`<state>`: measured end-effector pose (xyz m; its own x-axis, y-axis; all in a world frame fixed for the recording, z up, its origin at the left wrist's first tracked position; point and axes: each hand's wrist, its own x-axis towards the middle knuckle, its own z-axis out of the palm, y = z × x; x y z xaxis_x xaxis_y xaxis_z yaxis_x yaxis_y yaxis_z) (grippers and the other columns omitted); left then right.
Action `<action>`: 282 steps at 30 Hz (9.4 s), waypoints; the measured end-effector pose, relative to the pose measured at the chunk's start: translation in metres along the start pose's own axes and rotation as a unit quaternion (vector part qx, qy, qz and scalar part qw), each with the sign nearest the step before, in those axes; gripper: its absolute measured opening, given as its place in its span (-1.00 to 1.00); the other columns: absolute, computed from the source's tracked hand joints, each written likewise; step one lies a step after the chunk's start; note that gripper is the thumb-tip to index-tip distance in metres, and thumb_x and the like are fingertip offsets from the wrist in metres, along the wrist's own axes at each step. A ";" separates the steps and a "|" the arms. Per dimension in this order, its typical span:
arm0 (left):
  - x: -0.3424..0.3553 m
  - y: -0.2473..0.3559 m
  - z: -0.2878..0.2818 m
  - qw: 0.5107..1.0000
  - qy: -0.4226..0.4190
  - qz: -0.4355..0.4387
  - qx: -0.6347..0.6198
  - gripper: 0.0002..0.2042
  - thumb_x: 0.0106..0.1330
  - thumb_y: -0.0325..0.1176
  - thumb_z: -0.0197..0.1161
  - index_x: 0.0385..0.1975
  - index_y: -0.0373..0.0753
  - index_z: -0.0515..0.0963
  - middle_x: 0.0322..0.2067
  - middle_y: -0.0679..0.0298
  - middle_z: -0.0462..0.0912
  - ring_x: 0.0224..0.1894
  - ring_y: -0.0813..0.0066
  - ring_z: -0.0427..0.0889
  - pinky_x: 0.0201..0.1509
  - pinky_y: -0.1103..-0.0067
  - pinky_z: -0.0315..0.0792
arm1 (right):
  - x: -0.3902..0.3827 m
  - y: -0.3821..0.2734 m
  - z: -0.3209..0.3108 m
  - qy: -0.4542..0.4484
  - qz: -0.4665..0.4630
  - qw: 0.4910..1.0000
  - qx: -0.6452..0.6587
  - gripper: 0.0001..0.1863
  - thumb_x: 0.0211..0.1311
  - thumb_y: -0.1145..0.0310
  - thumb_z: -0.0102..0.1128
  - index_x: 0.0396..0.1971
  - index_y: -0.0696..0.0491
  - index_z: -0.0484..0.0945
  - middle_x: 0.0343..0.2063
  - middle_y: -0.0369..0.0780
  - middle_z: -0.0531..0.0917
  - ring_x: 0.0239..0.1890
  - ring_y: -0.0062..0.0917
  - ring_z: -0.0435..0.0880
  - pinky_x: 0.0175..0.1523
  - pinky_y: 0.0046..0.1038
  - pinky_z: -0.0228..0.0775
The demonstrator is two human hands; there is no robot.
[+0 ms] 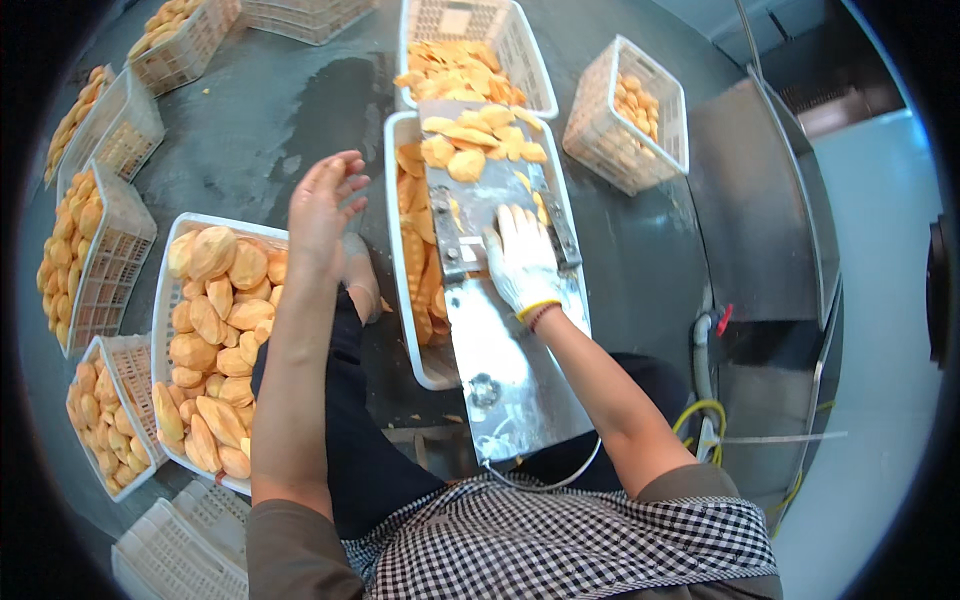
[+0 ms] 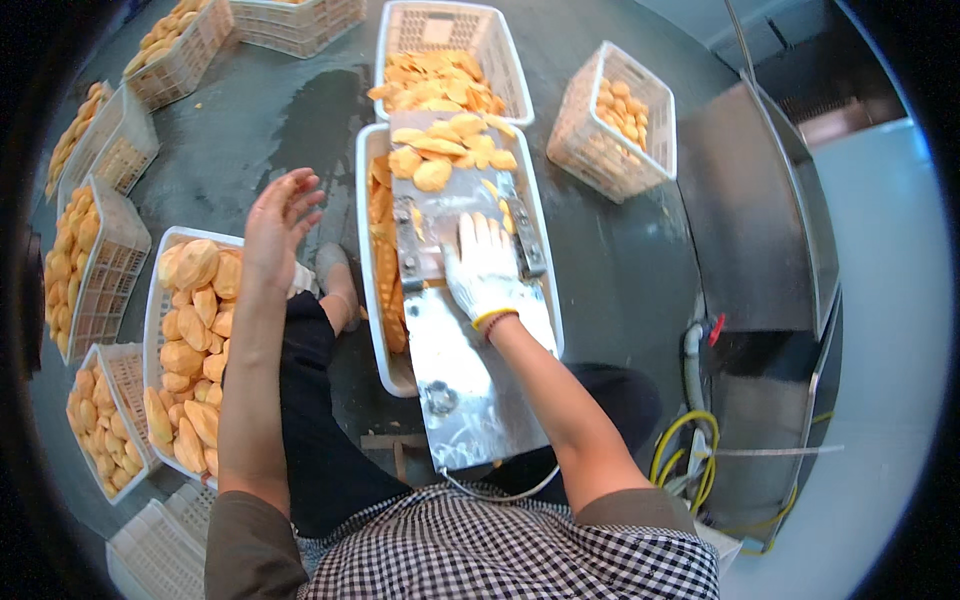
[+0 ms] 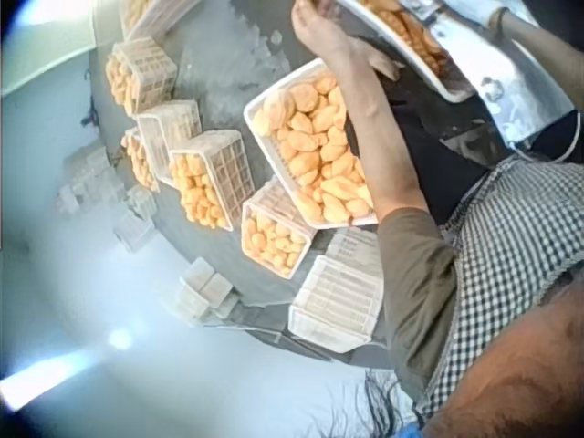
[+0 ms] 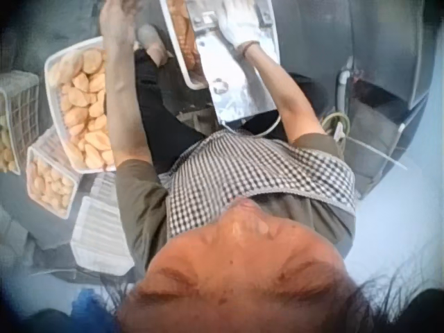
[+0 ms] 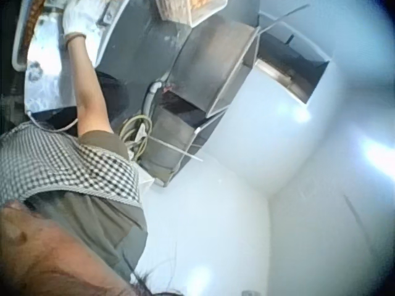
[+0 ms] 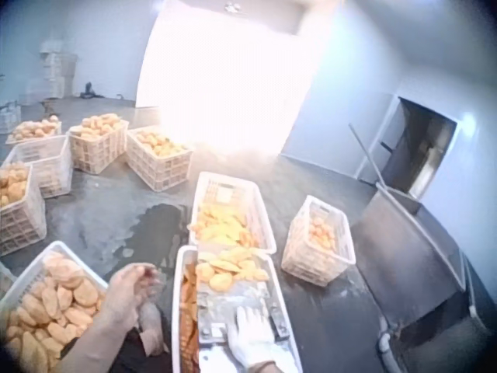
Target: The person sits on the floor and uses a manual slicing machine to cut peeled sweet potatoes into thin slices. They pick up each potato, press it against the blade, and place the resulting slices into a white plastic basket. The person occasionally moves the basket to make space.
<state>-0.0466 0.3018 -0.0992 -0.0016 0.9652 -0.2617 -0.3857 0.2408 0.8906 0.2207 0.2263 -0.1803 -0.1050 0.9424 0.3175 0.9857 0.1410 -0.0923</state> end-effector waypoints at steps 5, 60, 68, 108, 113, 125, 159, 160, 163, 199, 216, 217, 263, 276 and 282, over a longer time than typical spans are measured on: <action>0.002 -0.016 0.001 1.000 0.011 -0.020 0.018 -0.71 0.43 -0.22 0.01 -0.03 -0.22 0.53 -0.11 0.28 0.60 -0.06 0.44 0.54 0.03 0.45 0.40 | 0.004 -0.004 0.016 0.071 0.033 0.997 0.017 -0.57 0.24 0.13 0.10 -0.05 0.16 0.49 -0.10 -0.06 0.56 0.00 -0.19 0.49 0.18 -0.20 0.27; -0.008 -0.250 0.011 0.697 -0.363 -0.004 0.618 -0.81 0.34 -0.47 0.04 -0.12 -0.35 0.51 -0.25 0.14 0.59 -0.15 0.36 0.57 -0.07 0.47 0.47 | 0.103 0.021 0.062 -0.053 0.086 0.973 0.207 -0.18 0.05 -0.18 0.16 0.21 0.10 0.38 0.26 0.00 0.34 0.32 -0.12 0.27 0.41 -0.18 0.00; -0.173 -0.042 -0.005 0.800 -0.199 0.143 0.547 -0.72 0.31 -0.52 0.08 0.01 -0.37 0.48 0.08 0.05 0.50 0.13 0.16 0.50 0.23 0.43 0.35 | 0.068 0.051 0.057 -0.042 0.008 0.983 0.178 -0.38 0.19 -0.01 0.09 0.15 0.10 0.43 0.17 0.01 0.44 0.23 -0.15 0.39 0.34 -0.22 0.15; -0.158 0.015 -0.201 0.959 0.056 0.128 -0.249 -0.29 0.12 -0.45 0.16 0.32 -0.13 0.04 0.21 0.14 0.32 0.24 0.21 0.41 0.22 0.33 0.44 | 0.086 -0.198 -0.076 -0.231 0.011 0.691 0.684 -0.40 0.29 0.36 0.10 0.32 0.11 0.23 0.19 -0.14 0.41 0.17 -0.45 0.45 0.22 -0.43 0.34; -0.183 0.034 -0.095 0.981 0.047 0.146 -0.121 -0.47 0.36 -0.35 0.13 0.30 -0.19 0.14 0.09 0.21 0.44 0.09 0.45 0.48 0.08 0.55 0.46 | 0.036 -0.249 -0.131 -0.263 0.046 0.612 0.745 -0.38 0.25 0.23 0.19 0.27 0.06 0.25 0.15 -0.12 0.44 0.15 -0.48 0.47 0.22 -0.47 0.33; -0.220 0.010 -0.043 0.991 -0.010 0.132 0.038 -0.70 0.48 -0.36 -0.07 0.09 -0.31 0.48 -0.03 0.27 0.57 0.02 0.58 0.50 0.09 0.61 0.36 | -0.054 -0.182 -0.183 -0.299 0.330 0.008 0.895 -0.33 0.41 -0.13 -0.19 0.22 0.16 0.31 0.13 0.02 0.43 0.17 -0.11 0.41 0.32 -0.10 0.26; -0.253 -0.061 0.048 0.965 -0.203 -0.106 -0.126 -0.59 0.51 -0.26 -0.21 0.28 -0.25 0.23 0.22 0.17 0.34 0.27 0.38 0.32 0.36 0.47 0.19 | -0.155 -0.101 -0.199 -0.113 0.380 0.041 0.917 -0.43 0.38 0.04 0.04 0.22 0.10 0.29 0.18 -0.11 0.39 0.23 -0.32 0.38 0.37 -0.20 0.21; -0.256 -0.060 0.051 0.963 -0.223 -0.083 -0.130 -0.58 0.51 -0.25 -0.20 0.29 -0.26 0.22 0.25 0.17 0.31 0.31 0.37 0.28 0.39 0.46 0.15 | -0.156 -0.099 -0.197 -0.100 0.374 0.060 0.920 -0.44 0.39 0.04 0.03 0.21 0.10 0.30 0.19 -0.11 0.39 0.23 -0.31 0.38 0.36 -0.19 0.22; -0.261 -0.060 0.061 0.954 -0.244 -0.056 -0.163 -0.55 0.50 -0.18 -0.17 0.30 -0.24 0.19 0.29 0.19 0.27 0.35 0.38 0.22 0.42 0.45 0.08 | -0.160 -0.093 -0.195 -0.076 0.341 0.171 0.921 -0.41 0.39 0.00 0.00 0.24 0.10 0.28 0.21 -0.12 0.38 0.25 -0.36 0.37 0.34 -0.24 0.22; -0.216 -0.138 0.082 0.909 -0.095 0.263 0.310 -0.73 0.39 -0.36 0.02 0.02 -0.31 0.40 0.03 0.02 0.41 0.15 0.07 0.34 0.25 0.30 0.19 | -0.140 -0.067 -0.184 0.044 0.310 0.568 0.761 -0.35 0.07 0.43 0.30 0.20 0.15 0.29 0.11 -0.16 0.42 0.16 -0.41 0.43 0.24 -0.41 0.32; -0.044 -0.051 0.027 0.950 -0.002 0.191 0.248 -0.75 0.32 -0.36 0.09 -0.11 -0.38 0.51 -0.08 0.05 0.52 0.01 0.17 0.52 0.14 0.39 0.35 | -0.090 -0.021 -0.091 0.004 0.160 0.957 0.241 -0.54 -0.03 0.29 0.41 -0.13 0.09 0.46 -0.12 -0.08 0.45 -0.01 -0.22 0.48 0.12 -0.30 0.35; -0.046 -0.054 0.027 0.955 -0.016 0.182 0.233 -0.75 0.32 -0.36 0.09 -0.11 -0.37 0.51 -0.08 0.05 0.52 0.00 0.17 0.52 0.13 0.40 0.35 | -0.086 -0.023 -0.091 -0.013 0.156 0.962 0.223 -0.57 -0.01 0.29 0.39 -0.13 0.08 0.47 -0.12 -0.07 0.46 -0.01 -0.19 0.47 0.12 -0.29 0.34; -0.031 -0.018 0.022 0.987 0.011 0.103 0.120 -0.79 0.40 -0.36 0.03 -0.17 -0.32 0.56 -0.34 0.38 0.55 -0.28 0.70 0.44 -0.17 0.70 0.34 | 0.052 0.019 0.063 0.027 0.007 0.996 -0.083 -0.53 0.15 0.41 0.03 0.12 0.10 0.39 0.19 0.08 0.36 0.24 0.02 0.29 0.33 -0.16 0.17; -0.022 -0.007 0.012 0.997 0.027 0.070 0.032 -0.81 0.41 -0.36 0.05 -0.16 -0.29 0.57 -0.33 0.36 0.57 -0.28 0.65 0.48 -0.16 0.68 0.38 | 0.049 0.029 0.040 -0.074 -0.020 0.982 0.176 -0.55 0.24 0.40 -0.01 0.17 0.02 0.40 0.25 0.07 0.32 0.25 -0.05 0.34 0.35 -0.24 0.15; -0.019 -0.019 0.029 0.966 0.046 0.249 0.044 -0.81 0.37 -0.38 0.05 -0.21 -0.34 0.55 -0.44 0.30 0.59 -0.41 0.59 0.51 -0.31 0.59 0.42 | -0.051 -0.027 -0.039 -0.070 -0.033 0.994 -0.083 -0.42 0.39 0.22 -0.12 0.33 0.16 0.14 0.32 0.13 0.17 0.40 0.03 0.05 0.44 -0.04 -0.18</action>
<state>-0.0129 0.2813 -0.1004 -0.2507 0.9512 0.1800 -0.2359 -0.2404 0.9416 0.2045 0.1625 -0.1568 -0.1755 0.9675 0.1818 0.9831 0.1625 0.0840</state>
